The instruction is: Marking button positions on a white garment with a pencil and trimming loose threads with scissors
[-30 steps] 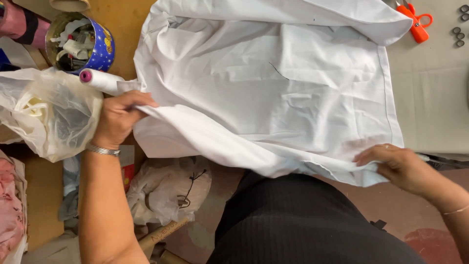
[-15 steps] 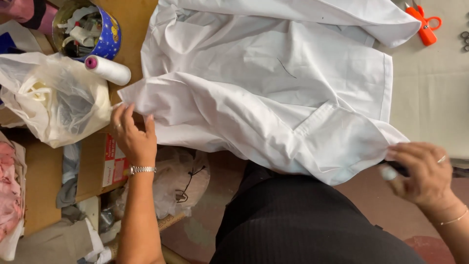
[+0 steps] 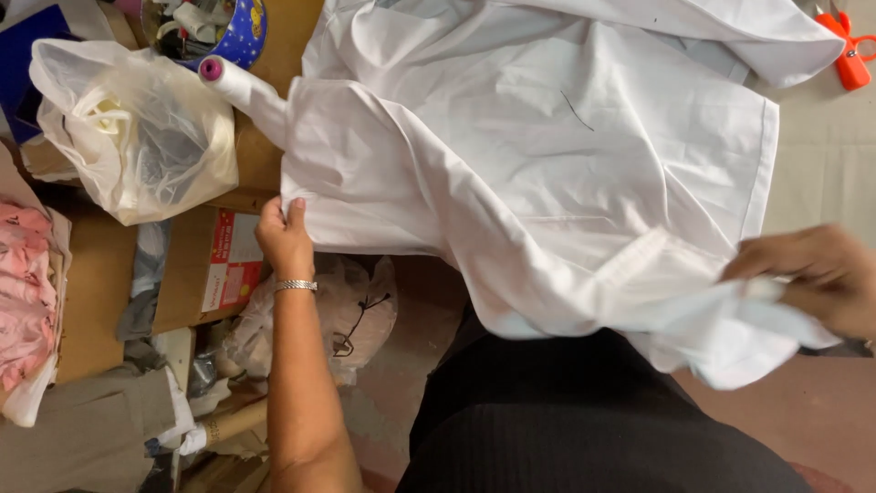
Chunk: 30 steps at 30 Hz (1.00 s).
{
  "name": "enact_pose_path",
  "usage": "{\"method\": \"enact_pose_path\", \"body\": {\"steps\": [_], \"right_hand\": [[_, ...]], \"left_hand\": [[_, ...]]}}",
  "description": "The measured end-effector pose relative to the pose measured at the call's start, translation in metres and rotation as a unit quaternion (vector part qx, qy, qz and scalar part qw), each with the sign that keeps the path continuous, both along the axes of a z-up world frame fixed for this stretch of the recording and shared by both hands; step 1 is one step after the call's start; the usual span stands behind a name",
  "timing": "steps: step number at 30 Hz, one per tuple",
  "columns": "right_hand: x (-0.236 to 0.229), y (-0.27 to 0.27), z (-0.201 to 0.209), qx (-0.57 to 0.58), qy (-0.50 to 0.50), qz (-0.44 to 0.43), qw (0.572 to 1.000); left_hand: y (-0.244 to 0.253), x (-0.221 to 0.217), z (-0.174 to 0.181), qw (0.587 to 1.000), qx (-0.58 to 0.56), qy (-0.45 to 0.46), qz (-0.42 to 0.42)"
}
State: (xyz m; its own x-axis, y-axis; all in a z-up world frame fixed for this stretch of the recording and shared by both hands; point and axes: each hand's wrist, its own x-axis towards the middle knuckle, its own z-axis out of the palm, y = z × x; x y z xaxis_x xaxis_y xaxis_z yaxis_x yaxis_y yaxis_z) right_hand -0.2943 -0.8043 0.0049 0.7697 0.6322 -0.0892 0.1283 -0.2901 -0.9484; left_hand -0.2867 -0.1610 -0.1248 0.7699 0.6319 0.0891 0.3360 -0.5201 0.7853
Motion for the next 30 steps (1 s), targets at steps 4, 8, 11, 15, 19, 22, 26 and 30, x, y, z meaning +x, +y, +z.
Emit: {"method": "enact_pose_path", "body": {"steps": [4,8,11,15,19,22,26,30], "right_hand": [[0.030,-0.100,-0.140,-0.116,0.006,-0.323,0.939],[0.017,-0.051,-0.138,0.023,0.292,-0.377,0.879],[0.004,0.023,-0.045,-0.136,0.230,-0.374,0.888],[0.027,0.073,-0.006,-0.372,0.079,-0.340,0.860],[0.038,0.035,-0.057,-0.330,0.114,-0.373,0.860],[-0.012,-0.006,-0.066,-0.241,-0.104,-0.440,0.859],[-0.088,-0.070,-0.120,-0.243,-0.042,-0.434,0.867],[-0.084,-0.135,-0.166,-0.257,-0.062,-0.365,0.893]], "left_hand": [[0.044,-0.006,-0.006,0.999,0.029,-0.009,-0.010],[0.059,-0.012,-0.016,0.995,0.099,0.029,-0.003],[0.062,-0.021,-0.023,0.994,0.100,0.042,0.004],[0.045,-0.010,-0.008,0.998,0.060,0.025,0.024],[0.058,0.001,-0.027,0.996,0.088,0.014,-0.013],[0.063,0.001,-0.025,0.990,0.130,-0.031,0.034],[0.050,-0.006,-0.025,0.993,0.117,-0.016,0.011],[0.008,0.009,0.031,0.923,0.324,-0.178,-0.107]]}}
